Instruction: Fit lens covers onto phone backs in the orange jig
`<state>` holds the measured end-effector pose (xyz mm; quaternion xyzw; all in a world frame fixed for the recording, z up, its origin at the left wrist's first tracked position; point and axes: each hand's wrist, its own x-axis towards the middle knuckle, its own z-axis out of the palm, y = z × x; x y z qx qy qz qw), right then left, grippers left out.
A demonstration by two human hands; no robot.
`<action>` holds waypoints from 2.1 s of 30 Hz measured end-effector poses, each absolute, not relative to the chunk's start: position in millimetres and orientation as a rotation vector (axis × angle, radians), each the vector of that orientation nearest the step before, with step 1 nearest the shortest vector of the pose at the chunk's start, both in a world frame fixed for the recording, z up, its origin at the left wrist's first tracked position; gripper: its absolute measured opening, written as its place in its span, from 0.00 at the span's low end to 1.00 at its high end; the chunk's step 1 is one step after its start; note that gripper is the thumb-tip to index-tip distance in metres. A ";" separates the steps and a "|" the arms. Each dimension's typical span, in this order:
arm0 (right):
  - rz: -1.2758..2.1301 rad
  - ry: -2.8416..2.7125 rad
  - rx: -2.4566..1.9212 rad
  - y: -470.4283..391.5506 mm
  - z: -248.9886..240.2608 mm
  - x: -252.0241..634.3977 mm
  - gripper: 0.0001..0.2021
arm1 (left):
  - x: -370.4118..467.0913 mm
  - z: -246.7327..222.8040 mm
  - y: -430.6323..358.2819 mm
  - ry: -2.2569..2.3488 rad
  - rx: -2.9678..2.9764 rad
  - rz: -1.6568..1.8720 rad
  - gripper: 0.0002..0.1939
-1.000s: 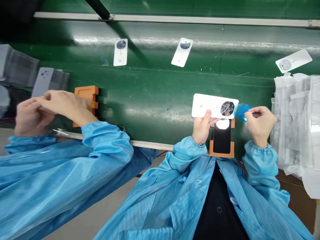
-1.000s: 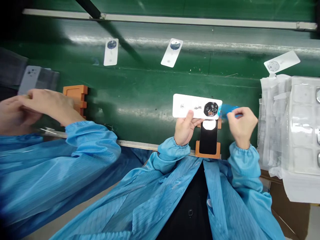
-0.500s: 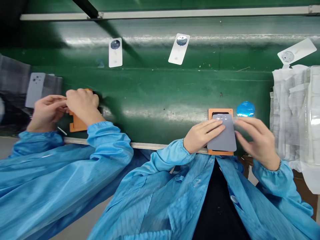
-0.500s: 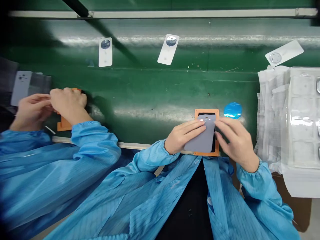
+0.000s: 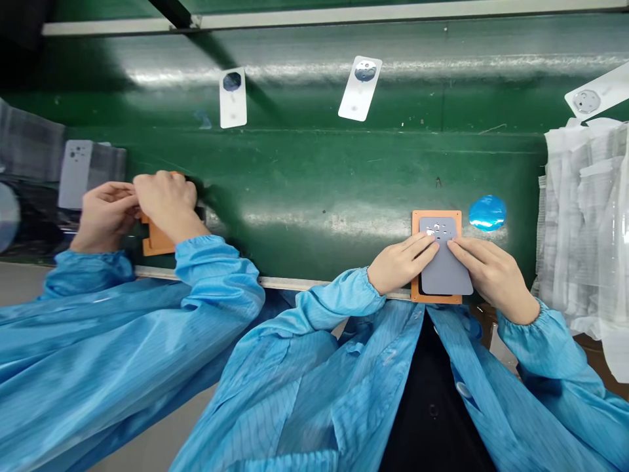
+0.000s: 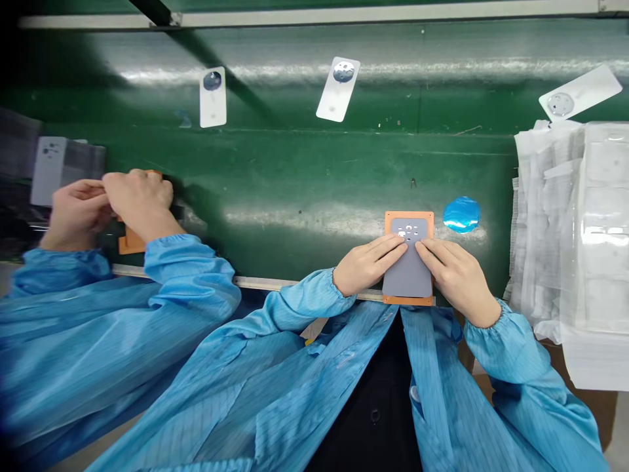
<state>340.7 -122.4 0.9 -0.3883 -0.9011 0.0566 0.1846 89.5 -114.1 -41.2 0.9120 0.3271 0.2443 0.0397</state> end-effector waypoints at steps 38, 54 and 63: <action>0.089 -2.866 -1.057 -111.0 -17.8 329.2 0.27 | 95.8 -48.7 -97.3 0.952 2.799 0.349 0.26; 0.252 -2.790 -1.179 -125.5 -20.4 326.5 0.33 | 98.8 -56.3 -92.6 0.863 2.700 0.365 0.26; 0.293 -2.754 -1.227 -139.8 -22.3 330.8 0.38 | 90.9 -51.5 -130.9 1.015 2.646 0.401 0.28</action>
